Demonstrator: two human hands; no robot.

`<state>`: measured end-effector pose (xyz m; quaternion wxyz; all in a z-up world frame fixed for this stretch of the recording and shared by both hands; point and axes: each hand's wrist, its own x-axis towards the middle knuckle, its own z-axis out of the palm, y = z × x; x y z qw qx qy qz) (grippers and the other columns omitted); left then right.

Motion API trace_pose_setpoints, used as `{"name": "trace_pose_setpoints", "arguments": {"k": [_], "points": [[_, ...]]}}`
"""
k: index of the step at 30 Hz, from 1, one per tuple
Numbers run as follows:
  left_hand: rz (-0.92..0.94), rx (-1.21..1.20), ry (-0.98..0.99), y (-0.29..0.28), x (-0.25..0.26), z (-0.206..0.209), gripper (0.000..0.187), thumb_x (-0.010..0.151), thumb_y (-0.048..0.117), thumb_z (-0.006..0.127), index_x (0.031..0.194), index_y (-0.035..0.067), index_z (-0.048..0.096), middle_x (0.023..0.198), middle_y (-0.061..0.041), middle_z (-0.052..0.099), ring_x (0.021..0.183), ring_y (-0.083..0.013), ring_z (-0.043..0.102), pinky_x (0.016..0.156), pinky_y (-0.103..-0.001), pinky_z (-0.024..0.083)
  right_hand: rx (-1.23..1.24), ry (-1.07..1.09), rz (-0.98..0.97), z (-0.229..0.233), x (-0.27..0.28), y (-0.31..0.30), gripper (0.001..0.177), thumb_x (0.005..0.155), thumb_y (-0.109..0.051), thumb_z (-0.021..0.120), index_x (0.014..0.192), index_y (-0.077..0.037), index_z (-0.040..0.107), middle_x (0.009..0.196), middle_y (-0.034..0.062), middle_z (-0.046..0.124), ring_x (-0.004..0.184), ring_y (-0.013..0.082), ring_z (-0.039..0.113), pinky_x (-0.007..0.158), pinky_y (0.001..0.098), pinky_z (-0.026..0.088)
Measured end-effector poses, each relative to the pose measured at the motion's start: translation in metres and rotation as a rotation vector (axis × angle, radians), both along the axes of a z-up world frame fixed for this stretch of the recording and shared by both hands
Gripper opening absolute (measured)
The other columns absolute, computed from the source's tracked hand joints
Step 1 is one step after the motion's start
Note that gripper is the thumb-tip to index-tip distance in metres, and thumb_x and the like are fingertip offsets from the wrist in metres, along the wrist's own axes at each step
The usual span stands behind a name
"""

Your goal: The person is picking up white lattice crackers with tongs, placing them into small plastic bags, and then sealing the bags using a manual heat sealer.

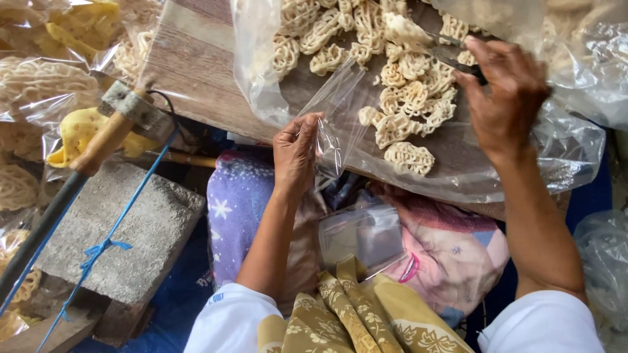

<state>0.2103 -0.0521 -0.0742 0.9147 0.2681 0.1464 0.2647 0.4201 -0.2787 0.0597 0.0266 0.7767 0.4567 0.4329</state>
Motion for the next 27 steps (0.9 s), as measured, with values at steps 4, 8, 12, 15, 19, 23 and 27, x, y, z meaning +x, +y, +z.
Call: {"name": "trace_pose_setpoints", "arguments": {"k": [4, 8, 12, 15, 19, 23, 27], "points": [[-0.105, 0.077, 0.003, -0.004, -0.007, 0.016, 0.027, 0.092, 0.025, 0.076, 0.104, 0.002, 0.077, 0.058, 0.005, 0.051, 0.045, -0.0023, 0.035, 0.040, -0.020, 0.024, -0.070, -0.113, 0.053, 0.063, -0.074, -0.013, 0.048, 0.090, 0.001, 0.108, 0.132, -0.009, 0.088, 0.125, 0.0022, 0.075, 0.096, 0.0221, 0.058, 0.092, 0.0364, 0.039], [-0.047, 0.396, 0.036, -0.013, -0.007, 0.023, 0.024, 0.100, 0.030, 0.066, 0.109, 0.008, 0.065, 0.116, -0.007, 0.073, 0.089, -0.0173, 0.075, 0.078, -0.026, 0.055, -0.076, 0.000, 0.010, 0.058, -0.076, -0.032, 0.057, 0.087, -0.004, 0.109, 0.139, -0.009, 0.086, 0.124, 0.0034, 0.077, 0.095, 0.0227, 0.058, 0.092, 0.0366, 0.040], [0.040, 0.256, -0.135, -0.024, -0.009, 0.022, 0.024, 0.106, 0.026, 0.060, 0.115, 0.005, 0.056, 0.124, -0.014, 0.070, 0.092, -0.0232, 0.076, 0.082, -0.030, 0.060, -0.061, 0.134, -0.052, 0.016, -0.043, -0.055, 0.040, 0.097, -0.016, 0.100, 0.134, -0.010, 0.085, 0.121, 0.0048, 0.077, 0.091, 0.0184, 0.061, 0.087, 0.0356, 0.044], [0.074, 0.153, -0.169, -0.024, -0.009, 0.016, 0.025, 0.105, 0.026, 0.063, 0.117, 0.005, 0.063, 0.126, -0.015, 0.070, 0.095, -0.0243, 0.075, 0.085, -0.033, 0.062, 0.017, 0.590, -0.091, -0.003, -0.034, -0.052, 0.043, 0.098, -0.013, 0.089, 0.136, -0.003, 0.075, 0.112, 0.0140, 0.074, 0.074, 0.0184, 0.058, 0.065, 0.0330, 0.046], [-0.022, 0.031, -0.299, -0.015, -0.009, 0.011, 0.010, 0.101, 0.010, 0.067, 0.104, 0.009, 0.057, 0.136, -0.021, 0.064, 0.100, -0.0286, 0.075, 0.082, -0.034, 0.063, 0.241, 1.237, -0.159, -0.013, -0.021, -0.050, 0.051, 0.098, -0.010, 0.076, 0.144, 0.002, 0.057, 0.116, 0.0177, 0.071, 0.081, 0.0208, 0.067, 0.064, 0.0259, 0.055], [-0.133, -0.048, -0.309, -0.004, -0.019, 0.016, 0.028, 0.094, -0.007, 0.062, 0.096, 0.011, 0.040, 0.127, -0.026, 0.064, 0.110, -0.0395, 0.071, 0.091, -0.039, 0.062, 0.190, 1.116, -0.236, 0.023, -0.057, -0.045, 0.055, 0.097, -0.009, 0.073, 0.145, 0.009, 0.050, 0.135, 0.0309, 0.060, 0.117, 0.0395, 0.061, 0.103, 0.0549, 0.045], [-0.241, 0.019, -0.216, 0.002, -0.020, 0.028, 0.034, 0.102, 0.007, 0.053, 0.135, 0.008, 0.047, 0.102, -0.012, 0.070, 0.107, -0.0316, 0.072, 0.098, -0.045, 0.059, -0.093, 1.200, -0.152, 0.020, -0.059, -0.069, 0.057, 0.092, -0.013, 0.076, 0.144, 0.001, 0.058, 0.100, 0.0136, 0.069, 0.057, 0.0186, 0.055, 0.041, 0.0279, 0.044]]}}
